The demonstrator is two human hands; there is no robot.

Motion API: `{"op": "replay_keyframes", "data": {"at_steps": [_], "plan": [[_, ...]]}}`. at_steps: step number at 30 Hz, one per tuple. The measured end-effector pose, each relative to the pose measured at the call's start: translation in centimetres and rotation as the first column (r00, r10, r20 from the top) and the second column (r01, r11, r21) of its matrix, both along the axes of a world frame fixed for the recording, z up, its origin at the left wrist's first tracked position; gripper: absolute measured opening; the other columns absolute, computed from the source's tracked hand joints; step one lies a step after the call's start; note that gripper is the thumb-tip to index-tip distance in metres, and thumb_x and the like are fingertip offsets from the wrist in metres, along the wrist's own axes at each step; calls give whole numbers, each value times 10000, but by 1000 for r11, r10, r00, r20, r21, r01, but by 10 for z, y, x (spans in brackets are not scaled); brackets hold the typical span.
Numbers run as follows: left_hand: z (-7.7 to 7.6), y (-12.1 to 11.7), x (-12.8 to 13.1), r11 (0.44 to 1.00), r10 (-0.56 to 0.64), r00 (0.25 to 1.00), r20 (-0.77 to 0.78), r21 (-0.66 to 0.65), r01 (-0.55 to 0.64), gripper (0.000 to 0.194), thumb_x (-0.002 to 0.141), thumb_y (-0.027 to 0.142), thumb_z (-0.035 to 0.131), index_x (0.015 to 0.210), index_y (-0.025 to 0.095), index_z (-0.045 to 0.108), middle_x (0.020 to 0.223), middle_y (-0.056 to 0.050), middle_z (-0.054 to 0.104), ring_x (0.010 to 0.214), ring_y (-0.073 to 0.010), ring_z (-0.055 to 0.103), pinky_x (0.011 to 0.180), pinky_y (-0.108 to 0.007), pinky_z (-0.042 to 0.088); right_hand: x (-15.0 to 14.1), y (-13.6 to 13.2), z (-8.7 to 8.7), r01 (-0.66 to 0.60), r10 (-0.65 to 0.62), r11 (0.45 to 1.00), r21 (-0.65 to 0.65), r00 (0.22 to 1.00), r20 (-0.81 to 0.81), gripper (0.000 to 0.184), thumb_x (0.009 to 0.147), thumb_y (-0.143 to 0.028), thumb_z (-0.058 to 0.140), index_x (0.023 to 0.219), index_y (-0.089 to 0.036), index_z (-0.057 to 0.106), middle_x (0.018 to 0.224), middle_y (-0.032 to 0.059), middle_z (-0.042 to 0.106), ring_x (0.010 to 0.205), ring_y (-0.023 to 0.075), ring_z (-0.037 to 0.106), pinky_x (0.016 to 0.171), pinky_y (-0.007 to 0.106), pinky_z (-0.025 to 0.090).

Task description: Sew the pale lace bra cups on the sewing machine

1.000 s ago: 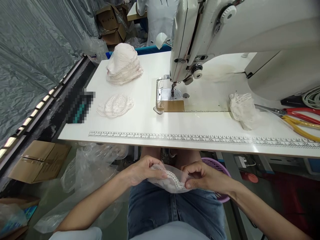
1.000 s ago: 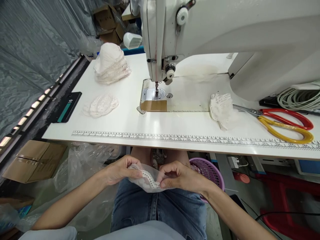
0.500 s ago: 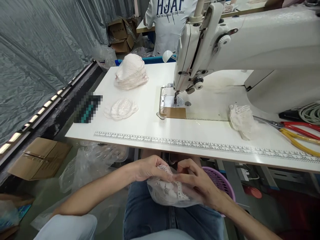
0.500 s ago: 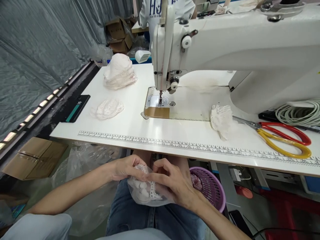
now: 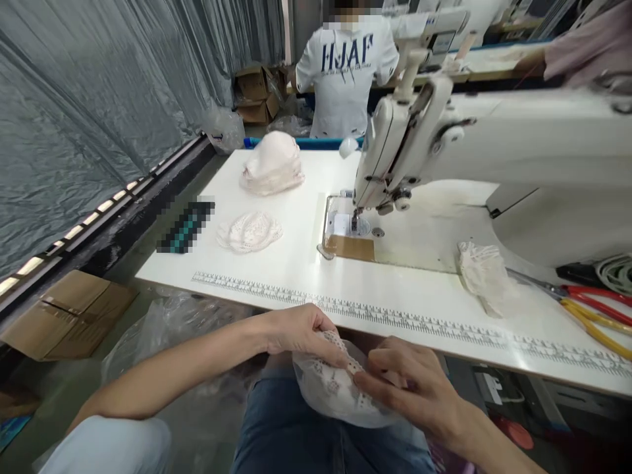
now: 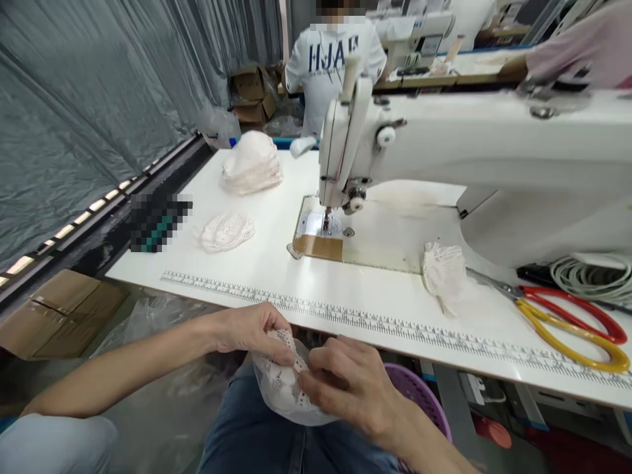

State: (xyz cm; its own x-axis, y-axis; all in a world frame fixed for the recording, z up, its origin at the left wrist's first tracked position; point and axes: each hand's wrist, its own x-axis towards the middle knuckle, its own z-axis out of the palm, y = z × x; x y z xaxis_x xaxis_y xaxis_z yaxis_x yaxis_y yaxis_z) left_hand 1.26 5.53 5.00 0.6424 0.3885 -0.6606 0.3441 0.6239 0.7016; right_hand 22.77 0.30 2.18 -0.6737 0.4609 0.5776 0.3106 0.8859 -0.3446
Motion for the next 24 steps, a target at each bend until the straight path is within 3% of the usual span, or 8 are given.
{"op": "replay_keyframes", "data": {"at_steps": [4,7,8,10,12,13,18,24], "plan": [[22,32,-8,953,79,995,-66,299,-56,340,537,348,806,734,111,664,599,-6,623,560,-99,558,560,-206,437,3,22,15,76,-78,992,98,997,10,225,878,-80,420,1012,-200,556,754,28,585,601,117,501,553,261,378],[32,69,-5,828,48,992,-117,561,27,310,624,380,745,750,108,666,613,-19,628,573,-112,565,546,-200,426,2,51,20,118,-130,965,232,991,37,192,890,-82,403,955,-169,561,824,61,615,625,125,508,558,266,375],[35,83,-1,742,20,985,-172,663,101,285,670,382,709,755,113,668,616,-20,630,572,-116,569,537,-200,419,2,62,21,123,-143,954,272,988,53,194,893,-76,393,942,-158,562,841,69,622,630,128,509,554,267,371],[37,111,12,492,9,947,-320,826,274,211,740,339,650,736,128,669,612,-17,633,567,-124,571,531,-204,399,2,86,19,137,-177,933,333,980,92,222,897,-57,363,921,-144,566,860,75,632,638,133,518,546,268,364],[35,138,28,258,55,902,-429,879,402,149,769,259,616,690,141,662,616,-16,634,591,-136,575,557,-218,385,2,110,15,172,-228,912,372,967,112,258,898,-36,339,876,-144,573,843,66,638,651,133,540,535,258,360],[32,149,36,184,78,888,-454,881,435,136,769,222,610,666,146,654,613,-14,630,604,-142,575,571,-224,377,3,120,12,194,-253,903,384,961,108,273,898,-30,334,846,-147,575,824,58,640,659,131,553,529,250,361],[-1,184,59,74,129,854,-504,864,498,217,748,259,668,578,153,585,472,11,509,520,-144,525,538,-233,329,7,147,-5,268,-312,912,309,945,100,293,911,-59,340,822,-158,601,794,47,653,680,126,595,549,232,389],[-26,190,50,-53,211,844,-493,857,513,315,877,343,505,631,151,544,578,-14,528,529,-119,469,560,-263,293,7,145,-7,318,-347,917,238,934,89,323,910,-54,320,849,-162,618,800,52,668,685,129,606,555,242,366]]}}
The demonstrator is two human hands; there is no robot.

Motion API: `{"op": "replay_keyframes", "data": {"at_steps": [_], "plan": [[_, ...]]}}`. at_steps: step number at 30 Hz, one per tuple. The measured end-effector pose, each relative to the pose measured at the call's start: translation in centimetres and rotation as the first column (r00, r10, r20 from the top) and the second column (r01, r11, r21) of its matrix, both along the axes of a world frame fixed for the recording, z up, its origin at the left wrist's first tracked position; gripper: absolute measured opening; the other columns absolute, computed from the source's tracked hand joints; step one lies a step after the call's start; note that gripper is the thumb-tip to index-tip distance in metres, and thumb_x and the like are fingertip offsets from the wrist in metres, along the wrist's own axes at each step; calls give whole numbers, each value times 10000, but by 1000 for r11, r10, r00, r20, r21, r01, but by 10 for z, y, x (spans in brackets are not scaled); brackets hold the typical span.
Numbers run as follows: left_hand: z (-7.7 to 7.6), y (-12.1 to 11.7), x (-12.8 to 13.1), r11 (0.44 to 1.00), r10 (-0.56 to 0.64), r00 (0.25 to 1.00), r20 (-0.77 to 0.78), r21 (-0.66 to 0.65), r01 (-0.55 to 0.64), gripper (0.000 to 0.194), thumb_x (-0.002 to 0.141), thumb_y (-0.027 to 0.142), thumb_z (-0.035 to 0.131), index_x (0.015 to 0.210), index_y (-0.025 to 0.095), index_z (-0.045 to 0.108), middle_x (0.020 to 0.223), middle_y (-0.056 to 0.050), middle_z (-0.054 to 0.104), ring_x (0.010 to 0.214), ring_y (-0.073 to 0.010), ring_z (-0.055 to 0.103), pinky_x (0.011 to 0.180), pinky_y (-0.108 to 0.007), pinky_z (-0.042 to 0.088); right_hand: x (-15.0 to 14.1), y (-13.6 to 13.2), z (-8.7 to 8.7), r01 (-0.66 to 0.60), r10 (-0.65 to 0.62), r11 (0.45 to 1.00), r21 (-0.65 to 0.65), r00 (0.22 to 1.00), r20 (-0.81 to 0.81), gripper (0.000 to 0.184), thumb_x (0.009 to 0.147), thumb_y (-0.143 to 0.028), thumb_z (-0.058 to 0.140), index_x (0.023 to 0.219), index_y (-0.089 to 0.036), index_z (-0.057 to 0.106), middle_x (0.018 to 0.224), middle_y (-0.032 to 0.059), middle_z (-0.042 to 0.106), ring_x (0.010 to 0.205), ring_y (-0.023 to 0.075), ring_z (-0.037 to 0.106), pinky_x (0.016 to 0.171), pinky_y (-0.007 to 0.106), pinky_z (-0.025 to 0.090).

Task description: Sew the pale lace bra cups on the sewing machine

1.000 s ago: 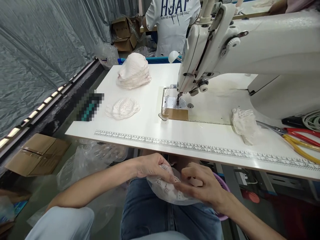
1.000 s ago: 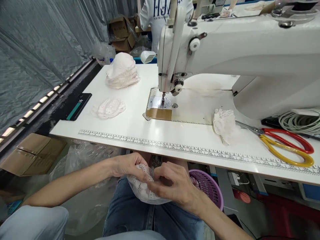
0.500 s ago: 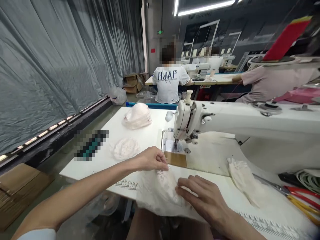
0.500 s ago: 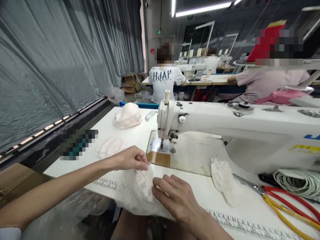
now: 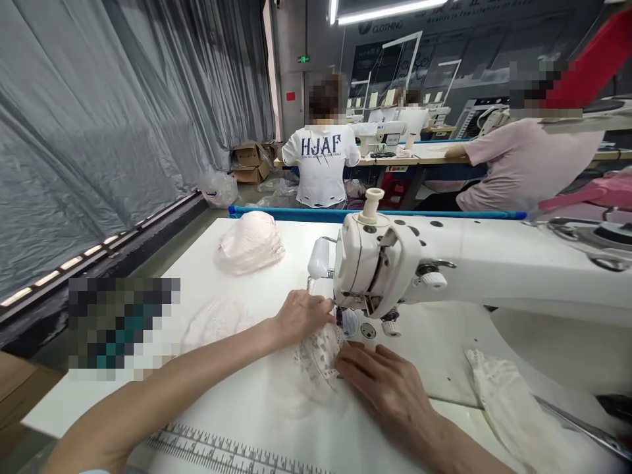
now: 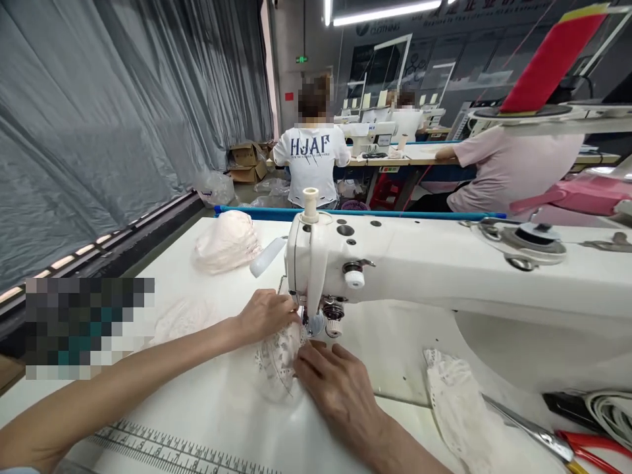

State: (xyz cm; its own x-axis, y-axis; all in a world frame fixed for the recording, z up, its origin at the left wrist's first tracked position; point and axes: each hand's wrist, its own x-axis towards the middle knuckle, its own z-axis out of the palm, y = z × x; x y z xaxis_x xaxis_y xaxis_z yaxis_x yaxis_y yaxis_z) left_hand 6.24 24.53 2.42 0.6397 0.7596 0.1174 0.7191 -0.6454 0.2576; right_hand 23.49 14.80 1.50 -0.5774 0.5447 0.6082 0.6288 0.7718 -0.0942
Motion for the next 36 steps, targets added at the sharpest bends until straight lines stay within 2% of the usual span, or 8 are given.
{"op": "replay_keyframes", "data": {"at_steps": [2,5,7,13,20,25,32,36], "plan": [[2,-5,-4,989,-22,1000,-5,144,23,265,900,260,457,680,145,553,648,-25,551,561,-121,471,586,-277,301,-1,-1,1,8,-8,1000,-3,1000,-9,329,912,-58,314,846,-161,619,804,50,670,649,120,597,547,248,352],[6,-21,-9,922,-123,992,23,372,106,222,871,55,390,773,139,570,761,-33,580,682,-132,508,632,-280,324,-2,-1,2,24,-24,1000,-3,1000,-21,328,901,-40,318,834,-156,617,824,49,677,613,110,585,532,255,330],[8,-34,-10,902,-203,978,41,398,170,223,848,15,397,793,142,572,820,-28,592,773,-138,525,682,-288,341,-3,-2,2,32,-32,999,-7,999,-12,331,888,-17,321,833,-154,617,837,49,683,604,105,582,519,258,317],[8,-51,-11,932,-256,966,24,271,240,171,876,74,421,869,140,578,920,-21,618,810,-130,557,778,-311,361,-4,-5,3,61,-61,998,-12,998,-1,355,882,-7,301,813,-144,620,836,52,696,519,94,542,483,267,300],[7,-47,-9,933,-212,977,16,302,198,234,892,53,344,978,155,536,939,-27,619,805,-128,584,853,-344,397,-5,-6,3,95,-96,994,46,995,8,365,889,-5,300,802,-148,624,830,41,699,511,83,545,486,262,308],[1,-36,-8,939,-212,975,70,292,184,191,868,55,370,922,158,521,990,-42,600,716,-106,578,952,-379,354,-6,-1,4,155,-158,985,72,986,45,351,886,-16,317,860,-149,641,868,47,698,526,91,553,489,263,310],[9,-12,6,996,-53,983,174,-63,65,248,818,27,293,647,181,387,578,79,451,506,-68,442,1033,-416,252,-3,6,-2,257,-267,960,108,959,93,357,839,-13,343,931,-147,660,1001,59,696,576,108,587,512,268,309],[10,-4,9,992,-59,976,208,-93,80,253,774,24,294,587,186,349,494,81,387,495,-84,407,1027,-420,250,0,8,-8,293,-307,950,110,942,133,384,845,-21,328,1003,-149,654,1041,49,690,563,115,592,561,285,326]]}}
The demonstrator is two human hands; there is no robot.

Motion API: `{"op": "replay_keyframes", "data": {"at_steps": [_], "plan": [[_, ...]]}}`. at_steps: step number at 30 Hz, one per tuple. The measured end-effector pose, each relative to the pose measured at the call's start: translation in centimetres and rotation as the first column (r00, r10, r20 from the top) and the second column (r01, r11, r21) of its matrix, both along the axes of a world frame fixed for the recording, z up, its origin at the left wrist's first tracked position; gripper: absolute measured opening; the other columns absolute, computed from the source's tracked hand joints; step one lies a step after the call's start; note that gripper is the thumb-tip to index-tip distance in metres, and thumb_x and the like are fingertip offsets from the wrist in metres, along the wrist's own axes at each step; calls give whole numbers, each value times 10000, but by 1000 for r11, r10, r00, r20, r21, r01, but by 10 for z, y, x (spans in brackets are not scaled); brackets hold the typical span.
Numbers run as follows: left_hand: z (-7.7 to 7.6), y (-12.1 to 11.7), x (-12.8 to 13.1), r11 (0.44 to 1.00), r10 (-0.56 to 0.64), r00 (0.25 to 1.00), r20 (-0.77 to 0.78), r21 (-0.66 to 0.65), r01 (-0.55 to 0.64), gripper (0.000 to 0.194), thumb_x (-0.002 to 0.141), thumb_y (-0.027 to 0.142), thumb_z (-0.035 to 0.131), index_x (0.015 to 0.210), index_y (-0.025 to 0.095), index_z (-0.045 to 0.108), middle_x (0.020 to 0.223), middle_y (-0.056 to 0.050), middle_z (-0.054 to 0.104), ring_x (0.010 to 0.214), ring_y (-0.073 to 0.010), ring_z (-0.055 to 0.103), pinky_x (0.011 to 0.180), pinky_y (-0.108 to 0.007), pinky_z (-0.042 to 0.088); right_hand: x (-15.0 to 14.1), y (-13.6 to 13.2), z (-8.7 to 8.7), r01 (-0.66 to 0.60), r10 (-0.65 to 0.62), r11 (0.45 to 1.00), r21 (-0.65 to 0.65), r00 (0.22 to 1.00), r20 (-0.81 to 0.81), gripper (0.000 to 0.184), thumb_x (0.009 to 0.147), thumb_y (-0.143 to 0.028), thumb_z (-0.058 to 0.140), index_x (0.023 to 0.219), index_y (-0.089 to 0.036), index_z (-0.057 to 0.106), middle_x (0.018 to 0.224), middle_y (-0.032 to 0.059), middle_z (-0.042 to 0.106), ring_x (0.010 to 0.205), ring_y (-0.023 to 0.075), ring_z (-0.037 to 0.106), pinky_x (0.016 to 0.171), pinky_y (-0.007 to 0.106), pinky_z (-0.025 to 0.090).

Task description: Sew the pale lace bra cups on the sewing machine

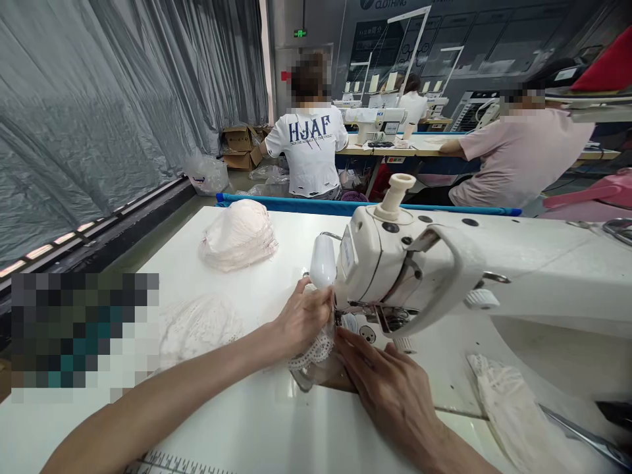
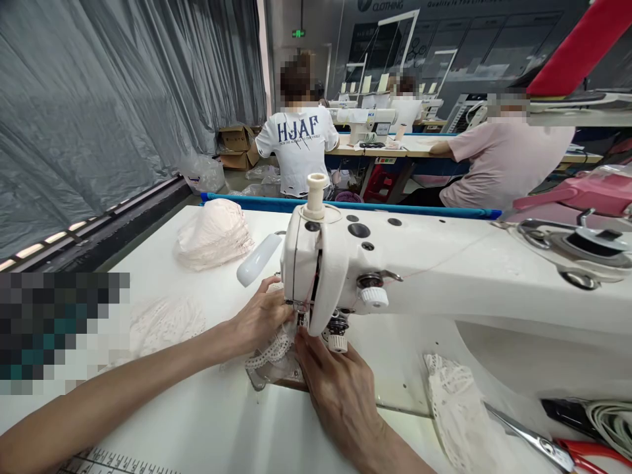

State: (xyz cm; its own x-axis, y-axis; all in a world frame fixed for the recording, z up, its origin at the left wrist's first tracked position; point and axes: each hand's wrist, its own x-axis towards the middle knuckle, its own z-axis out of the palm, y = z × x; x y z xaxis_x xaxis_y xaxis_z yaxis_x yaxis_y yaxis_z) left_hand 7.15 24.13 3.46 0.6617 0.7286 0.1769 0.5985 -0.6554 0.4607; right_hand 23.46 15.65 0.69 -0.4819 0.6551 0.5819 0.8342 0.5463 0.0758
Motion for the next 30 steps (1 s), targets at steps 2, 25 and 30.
{"op": "replay_keyframes", "data": {"at_steps": [2,25,30], "plan": [[-1,2,0,1000,-9,1000,24,4,9,255,766,30,297,575,186,360,504,67,420,520,-95,428,1019,-412,261,1,1,-2,9,-9,1000,-3,1000,-8,383,860,-32,325,1014,-155,653,1046,38,690,558,115,593,590,292,339],[-11,-65,-15,862,-52,982,-184,487,137,135,853,32,453,841,113,560,793,-22,575,818,-136,526,816,-342,349,6,-5,4,-128,128,992,10,989,-71,319,856,-30,357,912,-119,658,929,88,697,622,121,592,543,275,322],[-8,-62,-11,846,-21,988,-155,524,101,141,859,48,460,773,117,546,746,-11,561,755,-122,517,753,-316,354,6,-4,7,-124,125,992,13,990,-71,323,846,-15,352,874,-135,651,895,80,695,603,115,586,537,268,317]]}}
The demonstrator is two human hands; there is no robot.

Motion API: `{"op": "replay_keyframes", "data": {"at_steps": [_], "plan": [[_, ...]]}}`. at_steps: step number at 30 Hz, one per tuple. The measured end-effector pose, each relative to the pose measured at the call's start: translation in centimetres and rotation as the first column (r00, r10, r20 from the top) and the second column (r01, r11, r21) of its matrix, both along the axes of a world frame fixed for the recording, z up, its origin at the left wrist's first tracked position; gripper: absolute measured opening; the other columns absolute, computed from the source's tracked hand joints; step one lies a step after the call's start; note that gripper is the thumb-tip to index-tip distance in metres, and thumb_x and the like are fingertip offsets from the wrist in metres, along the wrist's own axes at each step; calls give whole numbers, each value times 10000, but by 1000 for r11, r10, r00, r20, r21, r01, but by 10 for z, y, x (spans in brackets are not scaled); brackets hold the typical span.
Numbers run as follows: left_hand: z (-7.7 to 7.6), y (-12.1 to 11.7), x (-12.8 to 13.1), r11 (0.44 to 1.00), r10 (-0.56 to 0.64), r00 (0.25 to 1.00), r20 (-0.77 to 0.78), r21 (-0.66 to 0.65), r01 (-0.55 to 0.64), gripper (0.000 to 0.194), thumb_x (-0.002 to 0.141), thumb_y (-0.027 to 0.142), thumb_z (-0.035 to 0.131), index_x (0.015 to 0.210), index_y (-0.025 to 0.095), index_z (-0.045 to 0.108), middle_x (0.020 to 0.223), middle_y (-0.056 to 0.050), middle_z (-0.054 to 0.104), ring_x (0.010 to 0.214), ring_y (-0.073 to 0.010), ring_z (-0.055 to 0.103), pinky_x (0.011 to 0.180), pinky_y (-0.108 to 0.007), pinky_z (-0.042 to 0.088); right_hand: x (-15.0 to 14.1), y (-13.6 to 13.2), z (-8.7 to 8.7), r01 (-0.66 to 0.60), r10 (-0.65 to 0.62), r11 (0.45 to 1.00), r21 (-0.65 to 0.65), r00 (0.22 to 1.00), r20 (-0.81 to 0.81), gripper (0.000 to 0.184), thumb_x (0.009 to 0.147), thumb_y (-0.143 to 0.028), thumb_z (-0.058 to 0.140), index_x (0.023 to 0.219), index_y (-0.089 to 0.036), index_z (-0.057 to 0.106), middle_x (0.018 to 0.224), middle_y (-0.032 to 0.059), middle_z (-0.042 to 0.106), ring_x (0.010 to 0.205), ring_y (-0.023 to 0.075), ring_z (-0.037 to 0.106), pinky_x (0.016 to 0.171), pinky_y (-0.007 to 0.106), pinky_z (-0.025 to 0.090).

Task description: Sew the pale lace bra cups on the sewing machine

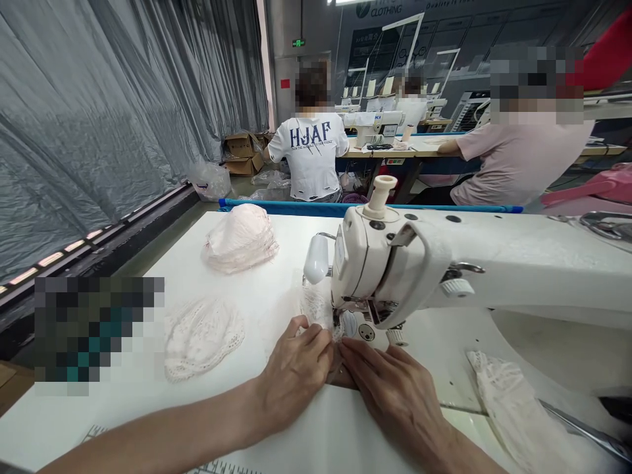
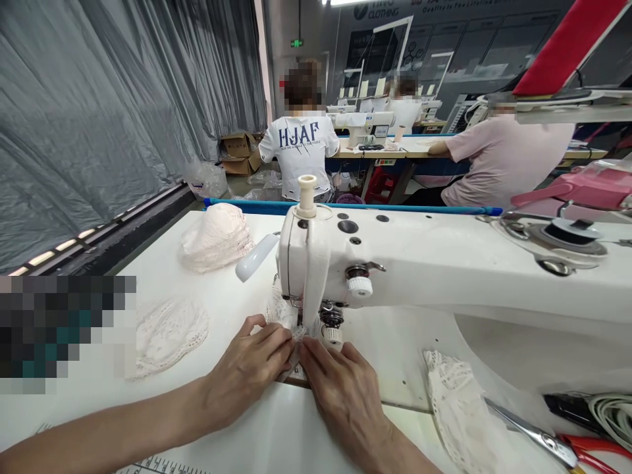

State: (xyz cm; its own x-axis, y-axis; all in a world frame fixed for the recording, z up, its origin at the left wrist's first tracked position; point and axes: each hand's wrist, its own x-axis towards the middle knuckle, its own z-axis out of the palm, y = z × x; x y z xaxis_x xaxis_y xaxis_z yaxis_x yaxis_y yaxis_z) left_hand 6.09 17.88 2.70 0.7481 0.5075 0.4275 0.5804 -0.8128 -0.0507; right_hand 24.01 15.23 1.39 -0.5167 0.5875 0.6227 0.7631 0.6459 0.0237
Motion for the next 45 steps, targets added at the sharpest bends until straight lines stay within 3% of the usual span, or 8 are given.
{"op": "replay_keyframes", "data": {"at_steps": [14,19,22,26,30,37,43,45], "plan": [[-11,12,2,995,95,994,-48,-28,-96,91,892,189,500,944,127,542,877,-34,579,870,-172,536,789,-361,364,0,3,-4,92,-95,995,-45,994,-48,293,948,-177,356,902,-149,644,939,62,687,565,113,589,538,271,325],[-9,-31,3,988,139,988,-62,-59,-142,139,849,238,569,912,115,561,856,-50,583,825,-200,540,713,-351,397,1,3,-4,136,-160,958,-253,984,-78,290,957,-290,350,948,-176,617,945,65,663,631,128,624,536,238,401],[0,-63,-4,987,44,999,5,-156,-43,190,825,320,601,825,132,571,785,-24,573,754,-175,529,675,-321,402,-4,-3,-2,119,-160,924,-363,983,-85,274,904,-396,443,1006,-176,568,1046,92,608,663,152,626,515,250,444],[14,-56,-21,936,200,972,122,-316,-153,81,871,227,533,848,163,576,901,-20,585,848,-152,530,729,-295,407,-11,-13,4,-3,-57,905,-426,990,-127,236,819,-326,570,997,-176,533,1072,103,565,754,184,606,599,303,486],[19,-28,-34,749,394,916,-72,-553,-365,276,766,317,644,964,152,544,888,-37,558,809,-190,510,678,-308,413,-17,-18,12,-96,-10,851,-516,980,-199,127,792,-195,569,914,-209,536,1021,57,571,793,174,584,650,307,484],[32,-57,-42,623,358,925,124,-770,-138,165,785,308,575,743,158,520,813,-7,536,800,-159,487,718,-276,386,-24,-34,20,-264,-21,685,-679,924,-381,101,820,-177,491,721,-195,482,713,-9,550,627,128,513,541,234,420],[40,-109,-46,97,483,842,241,-970,222,265,688,327,673,841,124,599,648,26,536,587,-95,468,538,-193,343,-19,-92,41,-504,-72,378,-776,820,-568,145,871,-311,491,901,-185,557,636,-24,531,573,104,468,510,205,384],[35,-126,-44,5,479,848,227,-967,256,250,659,302,692,804,114,615,631,26,532,578,-86,458,531,-185,332,-19,-114,42,-487,-111,375,-789,821,-560,175,874,-338,497,850,-184,576,622,-18,538,569,105,464,502,205,374]]}}
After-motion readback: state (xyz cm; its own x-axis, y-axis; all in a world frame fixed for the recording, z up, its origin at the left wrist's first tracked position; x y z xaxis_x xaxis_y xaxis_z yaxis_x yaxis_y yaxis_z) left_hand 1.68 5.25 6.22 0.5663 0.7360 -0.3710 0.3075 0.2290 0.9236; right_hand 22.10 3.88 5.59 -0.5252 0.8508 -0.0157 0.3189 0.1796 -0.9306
